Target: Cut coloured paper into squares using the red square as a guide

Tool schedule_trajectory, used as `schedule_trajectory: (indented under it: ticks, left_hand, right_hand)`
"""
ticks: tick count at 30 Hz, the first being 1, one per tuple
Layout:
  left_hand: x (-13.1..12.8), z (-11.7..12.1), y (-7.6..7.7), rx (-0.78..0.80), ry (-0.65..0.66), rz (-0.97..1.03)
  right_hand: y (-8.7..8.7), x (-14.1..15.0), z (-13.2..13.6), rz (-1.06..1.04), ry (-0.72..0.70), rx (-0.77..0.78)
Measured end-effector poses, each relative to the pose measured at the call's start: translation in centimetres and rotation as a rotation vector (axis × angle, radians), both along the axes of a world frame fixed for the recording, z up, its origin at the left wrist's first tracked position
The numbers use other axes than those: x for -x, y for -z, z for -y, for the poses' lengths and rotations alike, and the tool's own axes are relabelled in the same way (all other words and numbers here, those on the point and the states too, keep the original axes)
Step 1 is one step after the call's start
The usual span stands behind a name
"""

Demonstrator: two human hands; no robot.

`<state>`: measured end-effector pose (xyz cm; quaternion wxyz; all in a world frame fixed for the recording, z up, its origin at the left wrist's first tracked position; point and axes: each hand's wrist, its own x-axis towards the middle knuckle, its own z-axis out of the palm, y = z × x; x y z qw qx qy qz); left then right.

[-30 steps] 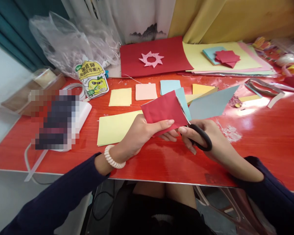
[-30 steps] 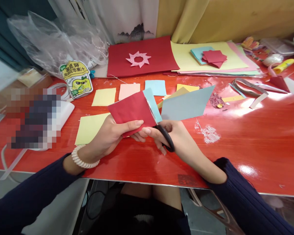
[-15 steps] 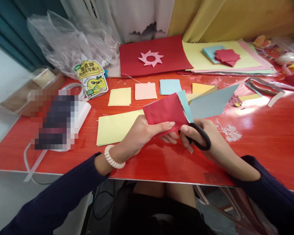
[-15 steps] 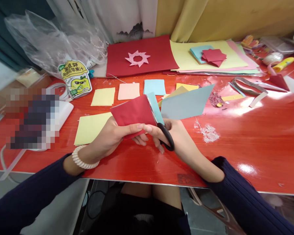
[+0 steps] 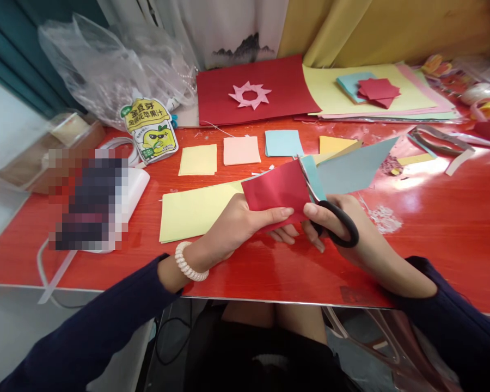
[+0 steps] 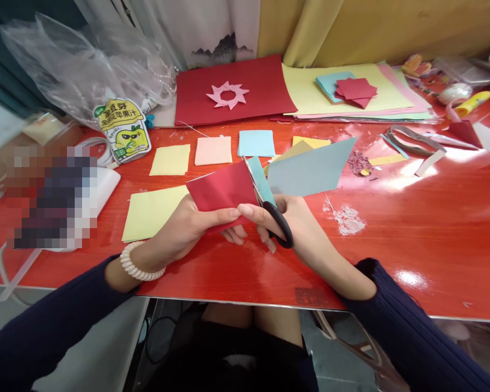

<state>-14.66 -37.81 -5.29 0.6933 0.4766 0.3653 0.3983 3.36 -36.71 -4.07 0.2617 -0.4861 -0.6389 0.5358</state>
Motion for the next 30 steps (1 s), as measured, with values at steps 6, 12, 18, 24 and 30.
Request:
schedule_trajectory:
  ticks: [6,12,18,24,30]
  left_hand:
    - [0.1,-0.1,0.1,0.033,0.007,0.003]
    - [0.5,-0.5,-0.2,0.056,-0.046,-0.004]
    - [1.4,-1.3,-1.1,-0.054,-0.24,-0.035]
    - [1.9,-1.8,-0.7,-0.054,-0.286,-0.093]
    - [2.0,-1.5,-1.0,-0.016,0.037,-0.192]
  right_hand:
    - [-0.2,-0.1,0.1,-0.006,0.011,-0.021]
    - [0.3,-0.8,0.4,0.085,0.02,-0.029]
    - [1.6,-4.2,1.6,0.528,0.018,-0.239]
    - [0.6,-5.8,2.4,0.683,-0.189,-0.433]
    - [-2.6,-1.7,1.7,0.452,0.006,-0.321]
